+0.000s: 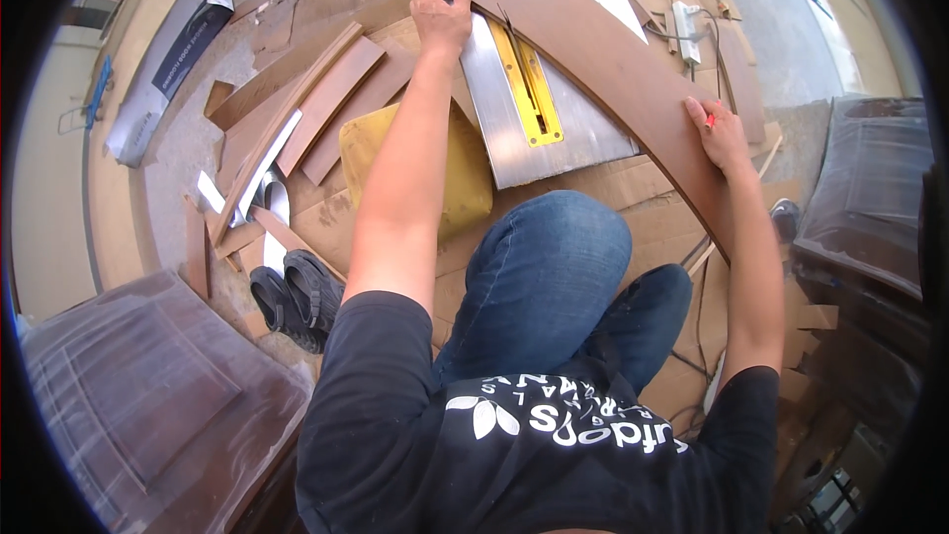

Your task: The person marks a wood plank with a pencil and then uses a table saw to make a series of cuts into it.

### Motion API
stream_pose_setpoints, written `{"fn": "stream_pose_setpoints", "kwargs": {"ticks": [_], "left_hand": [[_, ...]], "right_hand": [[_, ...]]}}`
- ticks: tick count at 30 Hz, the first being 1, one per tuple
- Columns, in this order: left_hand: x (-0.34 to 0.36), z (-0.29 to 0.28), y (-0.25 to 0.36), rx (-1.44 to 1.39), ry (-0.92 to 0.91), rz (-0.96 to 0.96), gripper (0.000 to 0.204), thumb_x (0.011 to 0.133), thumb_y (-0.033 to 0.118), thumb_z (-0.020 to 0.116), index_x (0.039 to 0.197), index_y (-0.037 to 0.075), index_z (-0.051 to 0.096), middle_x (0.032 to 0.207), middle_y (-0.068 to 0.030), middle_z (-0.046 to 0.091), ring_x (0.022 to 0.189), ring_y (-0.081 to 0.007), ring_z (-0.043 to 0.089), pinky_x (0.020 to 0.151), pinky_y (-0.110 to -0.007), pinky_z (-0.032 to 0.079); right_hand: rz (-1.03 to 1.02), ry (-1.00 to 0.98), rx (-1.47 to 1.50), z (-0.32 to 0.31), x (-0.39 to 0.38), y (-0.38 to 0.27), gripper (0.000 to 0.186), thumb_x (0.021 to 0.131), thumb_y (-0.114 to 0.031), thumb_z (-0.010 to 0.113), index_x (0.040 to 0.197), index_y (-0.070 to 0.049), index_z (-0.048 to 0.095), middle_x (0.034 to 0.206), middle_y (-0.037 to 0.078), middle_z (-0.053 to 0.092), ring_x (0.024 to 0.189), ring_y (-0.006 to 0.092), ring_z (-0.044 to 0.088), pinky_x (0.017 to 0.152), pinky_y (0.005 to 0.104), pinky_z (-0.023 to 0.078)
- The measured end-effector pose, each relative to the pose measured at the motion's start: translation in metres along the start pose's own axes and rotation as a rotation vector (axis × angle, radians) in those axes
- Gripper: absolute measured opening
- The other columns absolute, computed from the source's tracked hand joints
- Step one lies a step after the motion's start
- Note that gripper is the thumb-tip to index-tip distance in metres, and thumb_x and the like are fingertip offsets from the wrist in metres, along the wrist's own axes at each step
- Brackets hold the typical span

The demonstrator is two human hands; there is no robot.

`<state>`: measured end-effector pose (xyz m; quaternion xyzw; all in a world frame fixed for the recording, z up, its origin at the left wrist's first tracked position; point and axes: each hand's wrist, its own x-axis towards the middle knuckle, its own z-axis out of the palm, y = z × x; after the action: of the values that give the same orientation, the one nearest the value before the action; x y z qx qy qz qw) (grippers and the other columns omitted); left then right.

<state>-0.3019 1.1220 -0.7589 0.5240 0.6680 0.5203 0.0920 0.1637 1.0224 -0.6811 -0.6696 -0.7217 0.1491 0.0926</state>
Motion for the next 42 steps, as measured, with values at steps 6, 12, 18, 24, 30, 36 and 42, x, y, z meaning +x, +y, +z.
{"fn": "stream_pose_setpoints", "kwargs": {"ticks": [6,12,18,24,30,36,42], "left_hand": [[-0.010,0.007,0.004,-0.084,0.008,-0.039,0.036,0.091,0.032,0.071,0.117,0.007,0.076,0.118,-0.0191,0.061,0.117,-0.0375,0.055,0.105,-0.045,0.044],[-0.001,0.006,-0.007,-0.053,0.039,-0.035,0.037,0.094,0.034,0.072,0.118,0.006,0.075,0.115,-0.0157,0.060,0.103,-0.0294,0.063,0.095,-0.038,0.052],[-0.002,0.010,-0.008,-0.020,0.057,-0.021,0.036,0.093,0.033,0.071,0.119,0.007,0.075,0.116,-0.0159,0.060,0.108,-0.0296,0.062,0.098,-0.038,0.050],[-0.004,0.005,-0.009,-0.037,0.102,-0.003,0.036,0.094,0.032,0.070,0.119,0.007,0.074,0.117,-0.0156,0.060,0.104,-0.0292,0.060,0.098,-0.039,0.049],[-0.004,0.009,-0.010,-0.067,0.062,-0.059,0.035,0.094,0.031,0.070,0.118,0.006,0.074,0.114,-0.0149,0.059,0.098,-0.0276,0.060,0.094,-0.038,0.051],[-0.001,0.007,-0.013,-0.062,0.104,-0.030,0.035,0.094,0.030,0.070,0.117,0.004,0.073,0.113,-0.0148,0.058,0.097,-0.0258,0.060,0.092,-0.037,0.051],[-0.009,0.005,-0.004,-0.117,0.082,-0.095,0.034,0.093,0.028,0.070,0.115,0.002,0.072,0.114,-0.0149,0.058,0.096,-0.0254,0.061,0.091,-0.036,0.052]], "right_hand": [[0.024,-0.051,0.001,0.002,0.013,0.018,0.062,0.100,-0.066,0.049,0.107,-0.009,0.072,0.099,0.028,0.070,0.101,0.0481,0.064,0.085,0.0513,0.051],[0.026,-0.095,0.002,0.000,0.020,0.005,0.066,0.100,-0.067,0.050,0.119,-0.009,0.072,0.108,0.027,0.071,0.108,0.0451,0.066,0.092,0.0473,0.051],[0.024,-0.084,-0.012,-0.001,0.023,0.009,0.067,0.099,-0.068,0.050,0.124,-0.009,0.072,0.113,0.026,0.071,0.110,0.0442,0.066,0.095,0.0462,0.052],[0.035,-0.118,-0.037,-0.004,0.027,0.004,0.068,0.099,-0.068,0.049,0.125,-0.009,0.072,0.113,0.027,0.071,0.111,0.0441,0.066,0.095,0.0471,0.052],[0.064,-0.178,-0.023,-0.007,0.030,-0.001,0.066,0.100,-0.067,0.049,0.123,-0.010,0.073,0.110,0.027,0.072,0.110,0.0445,0.066,0.095,0.0472,0.052],[0.033,-0.109,-0.001,-0.007,0.030,-0.001,0.067,0.100,-0.067,0.049,0.120,-0.008,0.072,0.110,0.027,0.071,0.109,0.0452,0.066,0.093,0.0480,0.051],[0.017,-0.170,-0.015,-0.011,0.032,0.002,0.065,0.101,-0.065,0.049,0.123,-0.008,0.071,0.111,0.026,0.071,0.108,0.0445,0.066,0.094,0.0469,0.052]]}}
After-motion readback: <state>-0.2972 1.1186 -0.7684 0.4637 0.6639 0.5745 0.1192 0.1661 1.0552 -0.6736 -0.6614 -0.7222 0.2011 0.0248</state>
